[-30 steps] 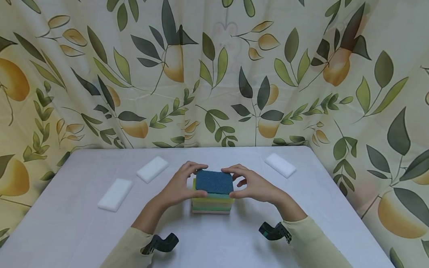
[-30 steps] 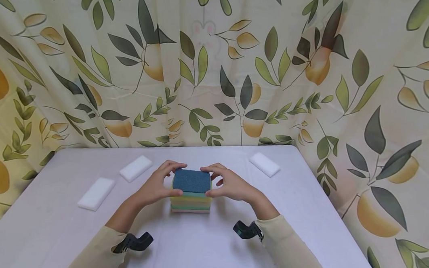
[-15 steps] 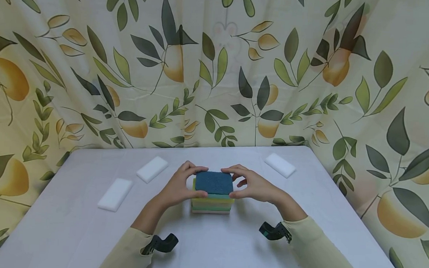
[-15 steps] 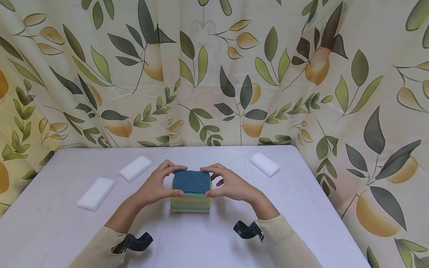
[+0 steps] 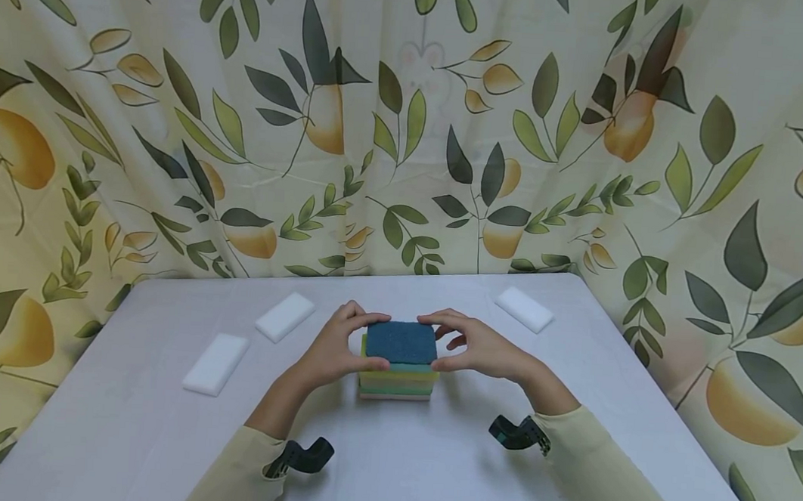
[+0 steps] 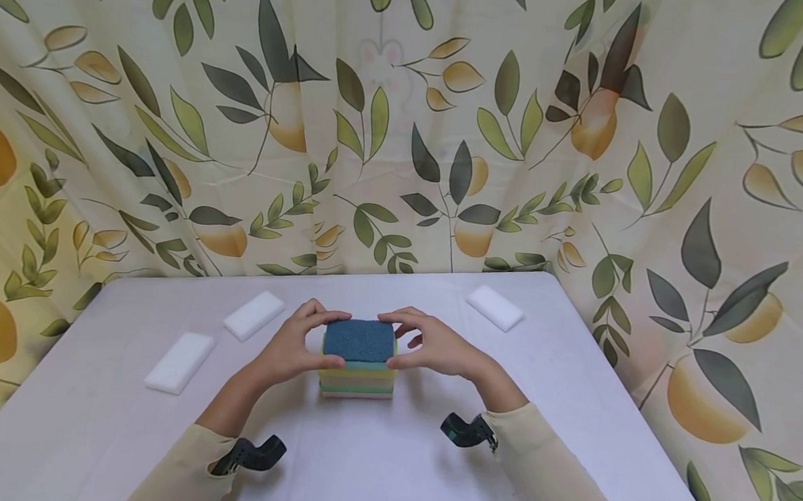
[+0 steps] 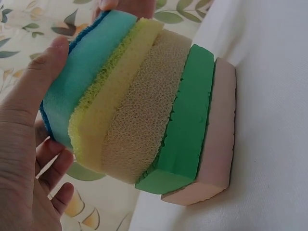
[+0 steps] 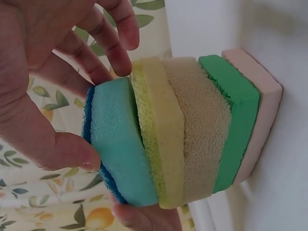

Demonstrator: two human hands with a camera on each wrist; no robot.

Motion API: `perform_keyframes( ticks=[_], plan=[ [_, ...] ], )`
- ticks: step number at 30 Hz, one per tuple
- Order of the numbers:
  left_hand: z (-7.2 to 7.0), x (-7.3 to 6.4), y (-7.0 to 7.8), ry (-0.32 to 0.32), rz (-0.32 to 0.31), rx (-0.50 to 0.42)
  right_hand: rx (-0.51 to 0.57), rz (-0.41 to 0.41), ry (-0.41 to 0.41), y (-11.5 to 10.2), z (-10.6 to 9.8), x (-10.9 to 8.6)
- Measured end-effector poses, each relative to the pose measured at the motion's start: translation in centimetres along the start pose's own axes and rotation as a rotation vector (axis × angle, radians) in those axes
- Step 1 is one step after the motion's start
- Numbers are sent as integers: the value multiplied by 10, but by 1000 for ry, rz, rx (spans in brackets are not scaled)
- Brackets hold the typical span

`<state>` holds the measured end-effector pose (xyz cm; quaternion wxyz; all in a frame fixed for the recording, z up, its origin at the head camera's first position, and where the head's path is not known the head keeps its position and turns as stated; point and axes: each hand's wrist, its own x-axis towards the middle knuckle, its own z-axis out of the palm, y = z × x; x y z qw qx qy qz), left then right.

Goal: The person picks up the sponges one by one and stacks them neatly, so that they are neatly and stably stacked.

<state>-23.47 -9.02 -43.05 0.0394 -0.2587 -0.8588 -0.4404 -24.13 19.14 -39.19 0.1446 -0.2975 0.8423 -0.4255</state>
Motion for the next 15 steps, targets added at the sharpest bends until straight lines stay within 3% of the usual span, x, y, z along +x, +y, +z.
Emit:
perform_keyframes(
  ticks=[9,15],
  plan=[
    [1,-1,-1,11,-1,1,-69,21,43,4,-13,-8],
    [1,-1,-1,13,7,10,-111,62,136,12,-25,-12]
  ],
)
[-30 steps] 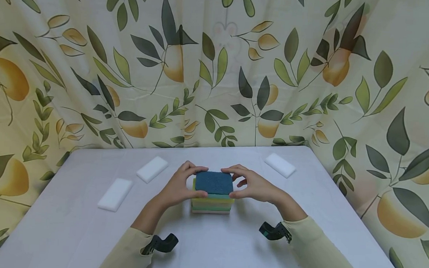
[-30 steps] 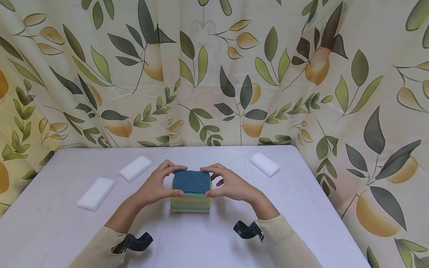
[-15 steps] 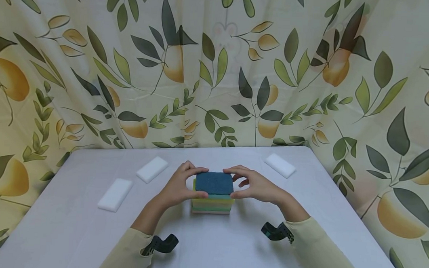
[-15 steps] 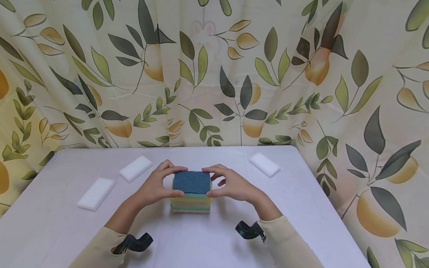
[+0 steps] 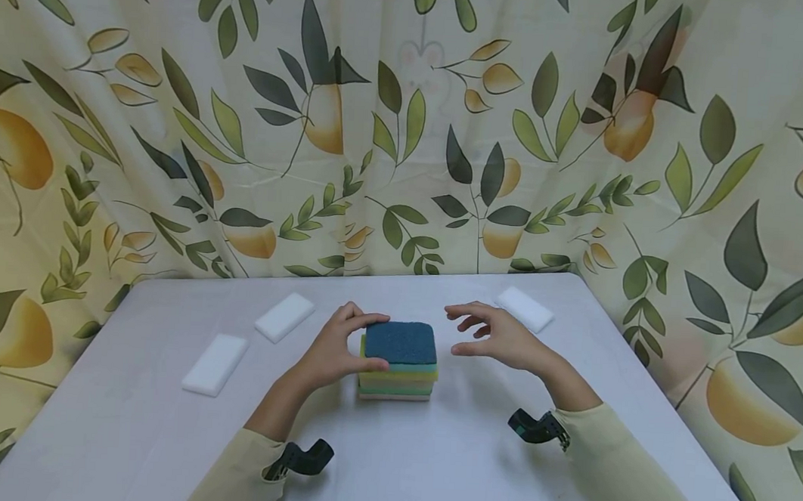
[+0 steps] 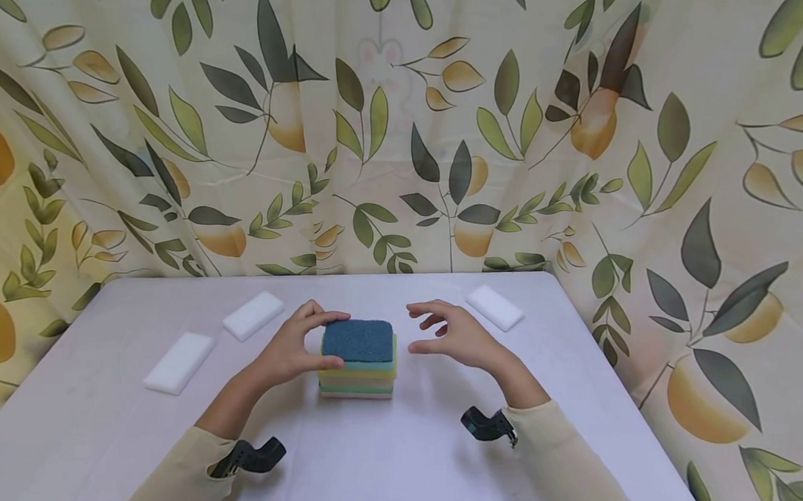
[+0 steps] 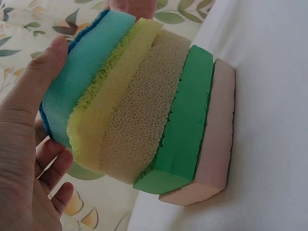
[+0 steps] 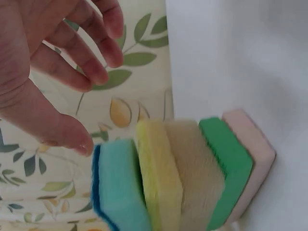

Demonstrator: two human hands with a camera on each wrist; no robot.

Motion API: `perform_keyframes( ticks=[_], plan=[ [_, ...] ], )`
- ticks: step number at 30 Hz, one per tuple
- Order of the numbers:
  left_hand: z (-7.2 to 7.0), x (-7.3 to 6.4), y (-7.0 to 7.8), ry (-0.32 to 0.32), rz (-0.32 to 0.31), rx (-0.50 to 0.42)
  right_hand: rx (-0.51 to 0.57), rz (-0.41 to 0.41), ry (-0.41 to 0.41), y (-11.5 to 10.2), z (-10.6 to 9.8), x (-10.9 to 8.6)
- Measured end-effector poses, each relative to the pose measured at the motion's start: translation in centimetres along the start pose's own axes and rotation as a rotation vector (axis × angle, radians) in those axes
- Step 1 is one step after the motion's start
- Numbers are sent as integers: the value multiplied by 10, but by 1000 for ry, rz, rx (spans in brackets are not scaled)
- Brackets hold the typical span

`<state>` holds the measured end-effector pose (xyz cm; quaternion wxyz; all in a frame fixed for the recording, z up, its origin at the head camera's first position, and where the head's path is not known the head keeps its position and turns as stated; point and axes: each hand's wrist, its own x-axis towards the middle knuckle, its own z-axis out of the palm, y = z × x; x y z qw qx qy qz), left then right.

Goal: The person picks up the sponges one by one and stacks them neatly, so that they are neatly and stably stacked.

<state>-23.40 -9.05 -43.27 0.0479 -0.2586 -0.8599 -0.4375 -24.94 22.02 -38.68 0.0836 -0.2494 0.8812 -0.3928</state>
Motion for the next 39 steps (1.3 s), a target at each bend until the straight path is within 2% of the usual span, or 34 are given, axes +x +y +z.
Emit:
perform_keyframes(
  ticks=[11,16,20,29,39],
  plan=[
    [-1,-1,-1,4,0,-12,-108,174,222,37,-28,1],
    [-2,-1,-1,10,-2,-3,-130,258,313,65,-43,0],
    [-2,-1,-2,-5,-21,-36,-131,320,374,89,-54,-7],
    [-2,-1,0,-6,-37,-55,-126,417,446,125,-65,-15],
    [-1,-1,-1,-13,-29,-51,-31,579,395,152,-65,-16]
  ],
)
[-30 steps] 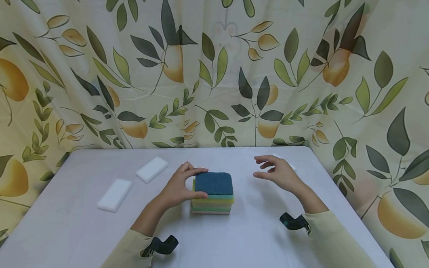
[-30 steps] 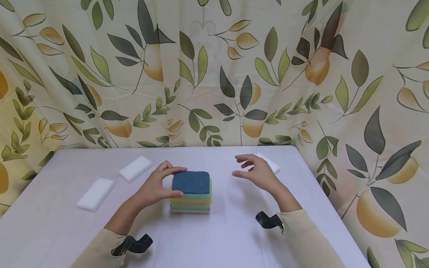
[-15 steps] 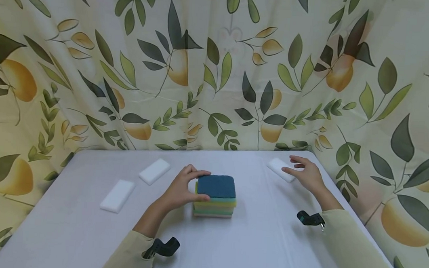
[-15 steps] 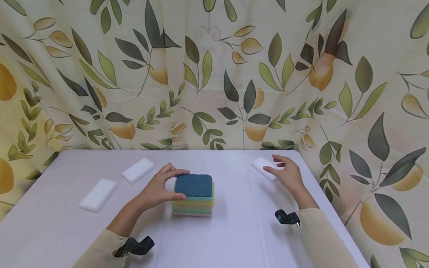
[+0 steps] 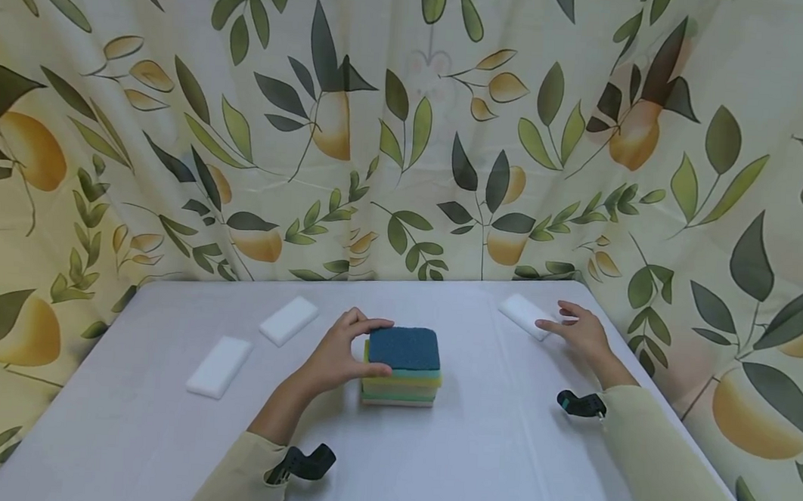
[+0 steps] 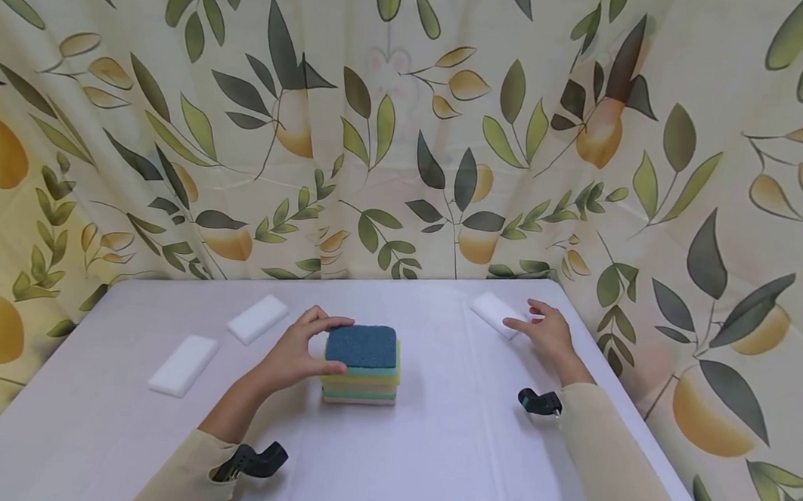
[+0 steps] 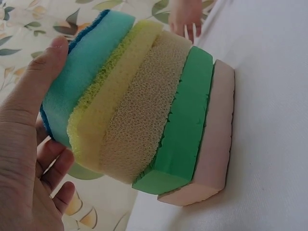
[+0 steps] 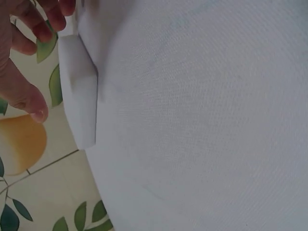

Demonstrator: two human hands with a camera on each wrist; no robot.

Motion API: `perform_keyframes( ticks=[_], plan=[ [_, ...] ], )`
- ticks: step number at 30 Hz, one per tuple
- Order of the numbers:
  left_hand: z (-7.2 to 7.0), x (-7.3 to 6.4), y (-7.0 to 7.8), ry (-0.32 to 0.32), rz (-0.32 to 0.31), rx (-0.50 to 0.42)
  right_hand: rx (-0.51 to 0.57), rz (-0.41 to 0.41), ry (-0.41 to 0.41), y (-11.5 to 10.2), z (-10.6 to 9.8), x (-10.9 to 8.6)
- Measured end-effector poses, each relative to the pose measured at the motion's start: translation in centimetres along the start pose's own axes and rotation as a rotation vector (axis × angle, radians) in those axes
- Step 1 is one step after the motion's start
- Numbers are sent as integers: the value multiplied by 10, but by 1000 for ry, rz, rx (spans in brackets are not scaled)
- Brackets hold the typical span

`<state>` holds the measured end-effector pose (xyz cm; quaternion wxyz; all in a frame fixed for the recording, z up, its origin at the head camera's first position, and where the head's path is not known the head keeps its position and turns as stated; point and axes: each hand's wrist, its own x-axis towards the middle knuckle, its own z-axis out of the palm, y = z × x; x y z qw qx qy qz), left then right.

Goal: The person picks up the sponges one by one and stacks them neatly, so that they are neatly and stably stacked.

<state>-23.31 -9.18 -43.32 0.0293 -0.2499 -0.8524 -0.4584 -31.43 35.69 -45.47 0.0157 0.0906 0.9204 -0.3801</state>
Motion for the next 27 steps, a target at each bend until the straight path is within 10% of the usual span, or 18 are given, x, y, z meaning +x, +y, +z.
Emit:
perform_keyframes(
  ticks=[27],
  plan=[
    [0,0,2,-7,-1,-1,-75,-8,-32,3,16,10]
  ],
)
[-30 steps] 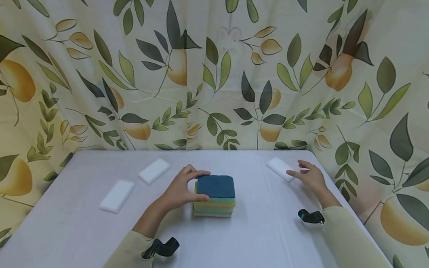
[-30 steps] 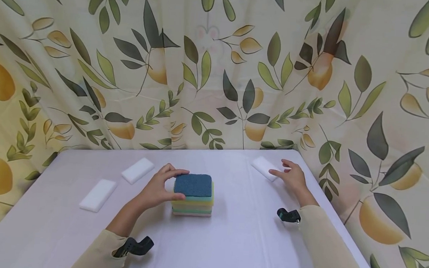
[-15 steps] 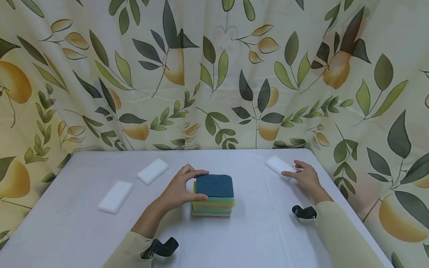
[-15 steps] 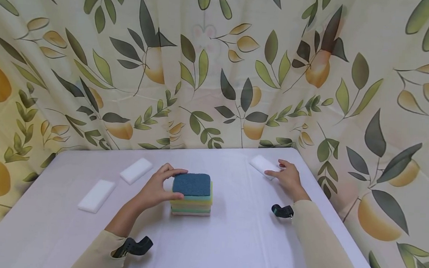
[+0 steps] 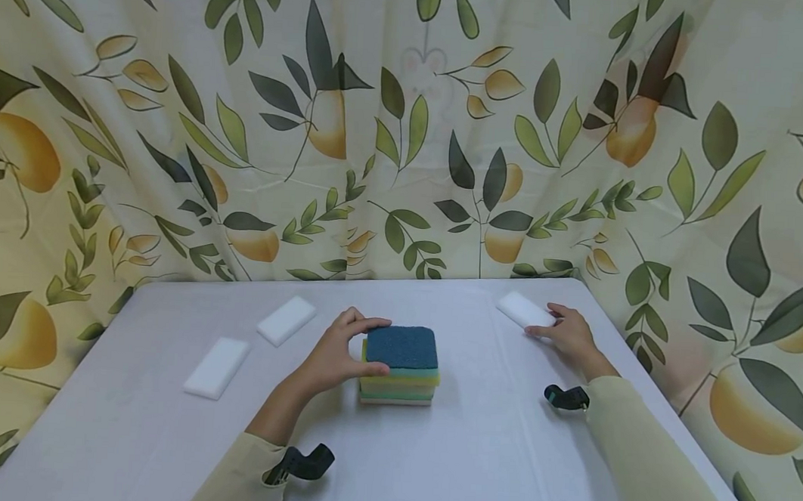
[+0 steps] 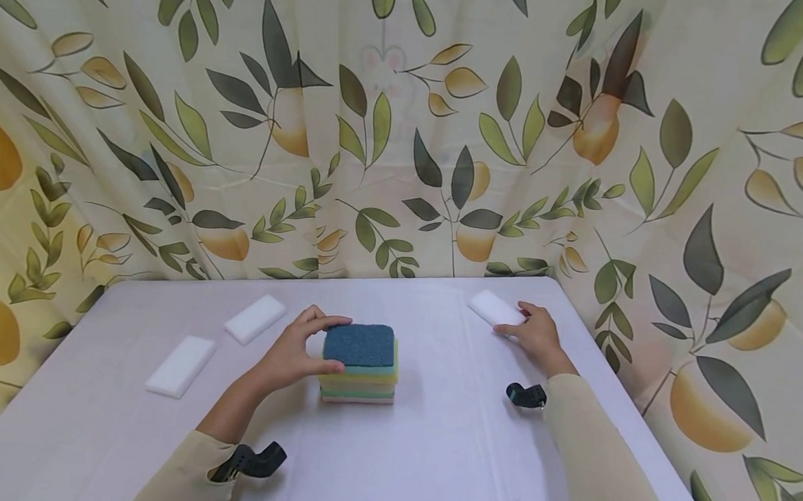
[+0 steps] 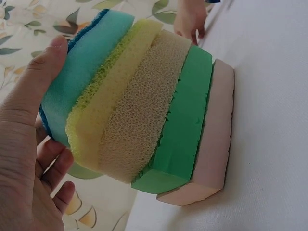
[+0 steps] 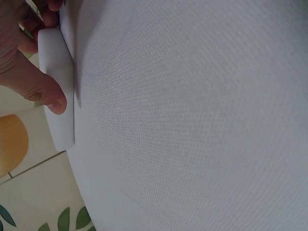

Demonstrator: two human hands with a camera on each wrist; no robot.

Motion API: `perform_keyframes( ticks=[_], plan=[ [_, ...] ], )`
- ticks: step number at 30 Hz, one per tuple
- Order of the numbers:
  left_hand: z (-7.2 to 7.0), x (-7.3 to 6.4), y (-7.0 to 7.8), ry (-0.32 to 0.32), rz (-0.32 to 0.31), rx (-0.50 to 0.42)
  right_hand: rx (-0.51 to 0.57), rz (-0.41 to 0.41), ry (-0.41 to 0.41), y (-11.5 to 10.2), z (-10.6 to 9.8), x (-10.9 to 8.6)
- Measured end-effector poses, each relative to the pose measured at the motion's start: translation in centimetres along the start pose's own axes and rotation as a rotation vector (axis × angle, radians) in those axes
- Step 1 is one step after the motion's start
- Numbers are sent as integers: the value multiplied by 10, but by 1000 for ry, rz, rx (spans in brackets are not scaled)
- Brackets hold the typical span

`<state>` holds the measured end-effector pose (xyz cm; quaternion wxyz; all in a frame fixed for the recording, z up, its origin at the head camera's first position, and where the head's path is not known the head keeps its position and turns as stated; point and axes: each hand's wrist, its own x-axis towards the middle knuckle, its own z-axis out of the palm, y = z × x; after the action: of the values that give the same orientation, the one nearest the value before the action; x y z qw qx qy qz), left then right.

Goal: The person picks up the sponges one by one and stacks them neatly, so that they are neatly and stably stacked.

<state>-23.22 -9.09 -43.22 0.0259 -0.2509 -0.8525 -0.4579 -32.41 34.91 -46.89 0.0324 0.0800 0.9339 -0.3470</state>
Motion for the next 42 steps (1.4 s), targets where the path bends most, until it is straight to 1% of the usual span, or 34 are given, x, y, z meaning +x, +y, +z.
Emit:
perform_keyframes(
  ticks=[3,10,15,25,29,38,42],
  plan=[
    [0,0,0,4,1,-3,6,14,-1,-1,0,0],
    [0,1,-1,4,3,-4,-4,18,-7,-1,0,0],
    [0,1,-1,2,1,-12,1,29,-30,-1,0,1],
    [1,2,-3,-1,11,-9,18,45,-82,-8,-4,-4],
    [1,3,-3,-3,7,-15,10,24,-82,-10,-5,-6],
    [2,2,-4,1,0,-15,-49,-55,-71,-14,-5,-10],
    [2,2,-5,1,-5,-17,-47,-84,-68,-18,-4,-12]
  ],
)
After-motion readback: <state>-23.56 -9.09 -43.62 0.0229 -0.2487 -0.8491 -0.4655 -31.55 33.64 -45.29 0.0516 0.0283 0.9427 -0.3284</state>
